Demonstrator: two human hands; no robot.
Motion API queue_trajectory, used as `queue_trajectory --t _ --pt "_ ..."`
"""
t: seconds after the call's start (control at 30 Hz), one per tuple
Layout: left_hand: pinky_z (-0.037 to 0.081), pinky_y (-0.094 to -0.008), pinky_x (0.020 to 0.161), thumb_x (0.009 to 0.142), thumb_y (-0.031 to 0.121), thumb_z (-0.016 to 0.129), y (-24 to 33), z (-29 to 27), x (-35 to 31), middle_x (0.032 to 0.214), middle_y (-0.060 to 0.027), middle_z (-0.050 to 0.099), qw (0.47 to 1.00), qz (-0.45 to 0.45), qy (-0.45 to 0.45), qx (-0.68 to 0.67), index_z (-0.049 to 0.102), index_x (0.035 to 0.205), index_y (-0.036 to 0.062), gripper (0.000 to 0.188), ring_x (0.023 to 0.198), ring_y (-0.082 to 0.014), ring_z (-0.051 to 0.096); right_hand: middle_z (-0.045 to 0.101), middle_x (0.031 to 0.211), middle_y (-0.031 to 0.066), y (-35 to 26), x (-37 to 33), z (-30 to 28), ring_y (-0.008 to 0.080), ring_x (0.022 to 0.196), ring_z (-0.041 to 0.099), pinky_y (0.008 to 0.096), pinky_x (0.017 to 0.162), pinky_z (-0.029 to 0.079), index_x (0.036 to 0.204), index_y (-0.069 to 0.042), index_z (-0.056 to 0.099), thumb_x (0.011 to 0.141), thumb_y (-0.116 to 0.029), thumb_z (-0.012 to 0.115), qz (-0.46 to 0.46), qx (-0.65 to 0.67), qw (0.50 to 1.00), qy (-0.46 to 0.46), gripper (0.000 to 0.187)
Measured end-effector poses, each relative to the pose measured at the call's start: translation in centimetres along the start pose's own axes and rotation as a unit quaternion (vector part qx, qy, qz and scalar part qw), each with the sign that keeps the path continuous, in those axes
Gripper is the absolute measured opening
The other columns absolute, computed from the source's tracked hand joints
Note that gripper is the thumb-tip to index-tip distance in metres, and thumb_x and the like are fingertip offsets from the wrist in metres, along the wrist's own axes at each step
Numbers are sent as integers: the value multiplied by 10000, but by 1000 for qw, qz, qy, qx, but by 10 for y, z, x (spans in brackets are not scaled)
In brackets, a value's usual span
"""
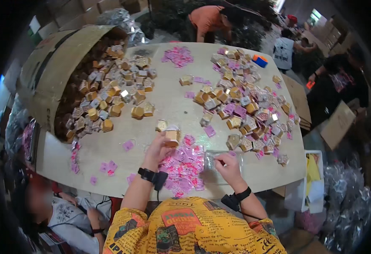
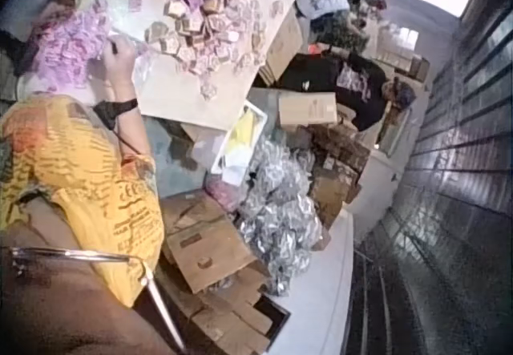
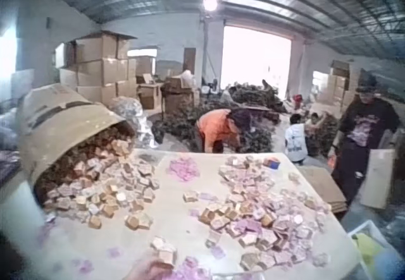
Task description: The person wraps small star-shaped items in clear plastic bags and seals them with pink stickers. They repeatedly pick up an item, place it in a bag, and apply a sticker to seal the package, working at a table with other people also performing similar tasks.
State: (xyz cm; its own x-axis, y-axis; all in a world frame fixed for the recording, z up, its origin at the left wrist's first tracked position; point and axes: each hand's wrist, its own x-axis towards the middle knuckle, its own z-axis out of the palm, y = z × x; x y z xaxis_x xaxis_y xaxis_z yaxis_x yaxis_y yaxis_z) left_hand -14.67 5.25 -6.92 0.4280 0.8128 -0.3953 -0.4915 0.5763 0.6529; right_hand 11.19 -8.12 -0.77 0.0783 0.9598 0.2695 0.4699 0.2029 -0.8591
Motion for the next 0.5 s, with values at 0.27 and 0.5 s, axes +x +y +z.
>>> queue_trajectory --t 0.27,0.5 --pt "507 -347 758 908 230 338 -8 56 -48 1126 -127 597 991 36 -72 -111 494 1193 2 397 989 -230 599 560 688 114 -50 66 2 266 605 559 331 557 450 796 -2 614 723 -27 632 -194 -35 978 -76 80" --pt "514 -338 707 913 262 334 -17 66 -56 997 -99 648 992 55 11 -117 585 1046 17 375 914 -221 630 512 682 106 -75 78 4 285 603 549 363 528 454 795 -28 569 684 -20 640 -333 -120 928 -116 132"
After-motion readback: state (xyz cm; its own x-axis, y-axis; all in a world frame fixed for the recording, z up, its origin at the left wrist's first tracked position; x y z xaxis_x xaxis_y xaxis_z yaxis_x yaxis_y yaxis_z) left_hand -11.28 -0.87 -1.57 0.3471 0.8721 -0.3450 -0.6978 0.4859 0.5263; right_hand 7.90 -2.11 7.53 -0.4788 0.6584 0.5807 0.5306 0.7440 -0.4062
